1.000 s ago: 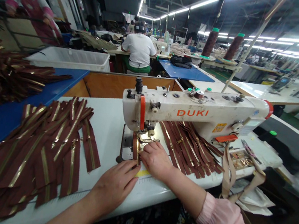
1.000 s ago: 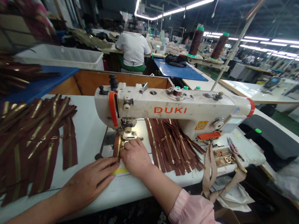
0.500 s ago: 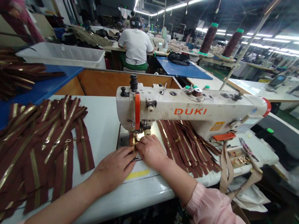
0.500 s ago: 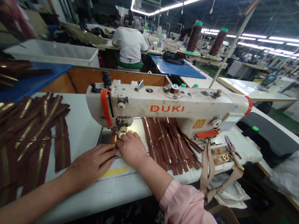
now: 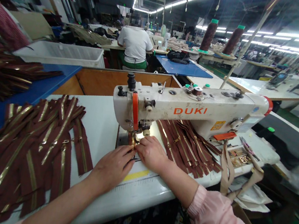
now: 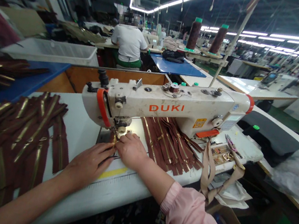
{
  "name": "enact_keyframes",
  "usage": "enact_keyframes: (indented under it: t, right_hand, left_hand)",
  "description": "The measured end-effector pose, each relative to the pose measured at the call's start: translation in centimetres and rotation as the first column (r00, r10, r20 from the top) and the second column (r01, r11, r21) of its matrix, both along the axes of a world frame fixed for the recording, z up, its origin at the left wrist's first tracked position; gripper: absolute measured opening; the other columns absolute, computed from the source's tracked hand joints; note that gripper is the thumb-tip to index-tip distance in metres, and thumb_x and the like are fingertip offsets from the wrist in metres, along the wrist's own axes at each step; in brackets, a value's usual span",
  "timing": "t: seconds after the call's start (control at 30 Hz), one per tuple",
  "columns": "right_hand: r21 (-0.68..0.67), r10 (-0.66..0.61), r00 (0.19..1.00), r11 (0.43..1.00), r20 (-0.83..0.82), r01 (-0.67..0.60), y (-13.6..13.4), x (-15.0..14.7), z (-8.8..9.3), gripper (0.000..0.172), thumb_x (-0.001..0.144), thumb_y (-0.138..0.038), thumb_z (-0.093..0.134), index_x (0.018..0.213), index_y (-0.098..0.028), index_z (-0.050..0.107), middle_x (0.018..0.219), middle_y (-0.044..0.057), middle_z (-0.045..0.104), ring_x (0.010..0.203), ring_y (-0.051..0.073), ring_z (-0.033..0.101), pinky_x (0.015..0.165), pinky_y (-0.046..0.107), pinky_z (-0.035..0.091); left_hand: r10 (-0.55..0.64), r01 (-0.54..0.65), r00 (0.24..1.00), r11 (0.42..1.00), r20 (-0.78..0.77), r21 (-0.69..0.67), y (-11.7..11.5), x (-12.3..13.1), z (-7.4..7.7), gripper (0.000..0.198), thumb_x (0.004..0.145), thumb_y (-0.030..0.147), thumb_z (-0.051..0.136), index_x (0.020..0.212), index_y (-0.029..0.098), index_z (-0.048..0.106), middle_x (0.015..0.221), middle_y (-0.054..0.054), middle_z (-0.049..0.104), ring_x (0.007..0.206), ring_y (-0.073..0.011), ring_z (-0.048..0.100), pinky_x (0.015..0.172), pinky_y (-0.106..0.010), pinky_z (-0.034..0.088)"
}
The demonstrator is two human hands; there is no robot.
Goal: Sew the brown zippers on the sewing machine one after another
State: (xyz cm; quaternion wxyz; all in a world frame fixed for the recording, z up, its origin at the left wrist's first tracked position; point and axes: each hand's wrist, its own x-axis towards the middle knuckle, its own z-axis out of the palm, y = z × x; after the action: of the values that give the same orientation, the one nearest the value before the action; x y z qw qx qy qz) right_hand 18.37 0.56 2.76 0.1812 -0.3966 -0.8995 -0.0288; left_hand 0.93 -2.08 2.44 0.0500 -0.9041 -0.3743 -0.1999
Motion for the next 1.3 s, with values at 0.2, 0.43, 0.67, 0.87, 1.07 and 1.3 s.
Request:
enact_keyframes:
  t: [0.2,0.43,0.67,0.87,1.07,1.3]
  right_hand:
    - [-0.005,-0.007,1.0,1.0,-0.023,0.007,0.2,0.0,0.0,0.017,0.091,-0.019,0.051,0.083,-0.016,0.066,0.082,0.006,0.059,0.085,0.02,0.047,0.075,0.031,0.034]
    - [-0.017,-0.032,0.999,0.999,-0.025,0.032,0.3,-0.1,-0.1,0.016,0.091,-0.019,0.051,0.088,-0.015,0.067,0.084,0.006,0.059,0.085,0.02,0.046,0.075,0.031,0.034]
    - [-0.026,-0.044,0.999,0.999,-0.022,0.043,0.4,-0.1,-0.3,0.016,0.089,-0.018,0.052,0.084,-0.015,0.066,0.084,0.006,0.06,0.085,0.02,0.048,0.075,0.032,0.035]
    - [-0.01,-0.054,0.997,0.999,-0.05,0.053,0.4,0.0,-0.5,0.018,0.089,-0.017,0.05,0.079,-0.016,0.065,0.081,0.006,0.059,0.083,0.02,0.048,0.073,0.031,0.035]
    - [-0.016,-0.069,0.995,0.998,-0.069,0.068,0.1,0.0,-0.2,0.017,0.089,-0.019,0.051,0.082,-0.016,0.065,0.083,0.006,0.06,0.086,0.02,0.048,0.074,0.031,0.035]
    - [-0.052,-0.075,0.994,0.996,-0.076,0.071,0.0,0.0,0.0,0.02,0.091,-0.019,0.049,0.08,-0.016,0.066,0.081,0.006,0.06,0.082,0.02,0.047,0.072,0.031,0.035]
  left_hand:
    - [0.051,-0.05,0.999,0.998,0.018,-0.031,0.6,-0.2,-0.1,0.037,0.09,0.029,0.037,0.108,0.01,0.063,0.112,-0.017,0.064,0.106,-0.0288,0.06,0.091,-0.045,0.052]
    - [0.04,-0.037,0.997,0.998,0.059,-0.05,1.7,-1.3,-1.1,0.044,0.093,0.037,0.033,0.113,0.009,0.061,0.114,-0.016,0.066,0.107,-0.0274,0.061,0.093,-0.046,0.051]
    - [0.028,-0.026,0.994,0.999,0.104,-0.021,2.8,-1.8,-1.2,0.038,0.093,0.036,0.034,0.11,0.013,0.06,0.112,-0.014,0.067,0.106,-0.025,0.062,0.093,-0.043,0.052]
    - [0.014,-0.013,0.988,1.0,0.155,-0.012,3.5,-1.9,-1.3,0.036,0.094,0.036,0.035,0.107,0.016,0.061,0.108,-0.013,0.068,0.103,-0.0254,0.063,0.089,-0.044,0.053]
    - [0.007,-0.011,0.987,1.0,0.163,0.022,3.6,-1.8,-1.6,0.033,0.094,0.032,0.035,0.105,0.012,0.059,0.103,-0.014,0.067,0.1,-0.0254,0.061,0.088,-0.044,0.053]
    - [0.003,-0.004,0.992,1.0,0.129,0.002,3.9,-1.0,-0.5,0.029,0.093,0.024,0.032,0.101,0.013,0.058,0.098,-0.013,0.066,0.094,-0.0251,0.06,0.086,-0.045,0.052]
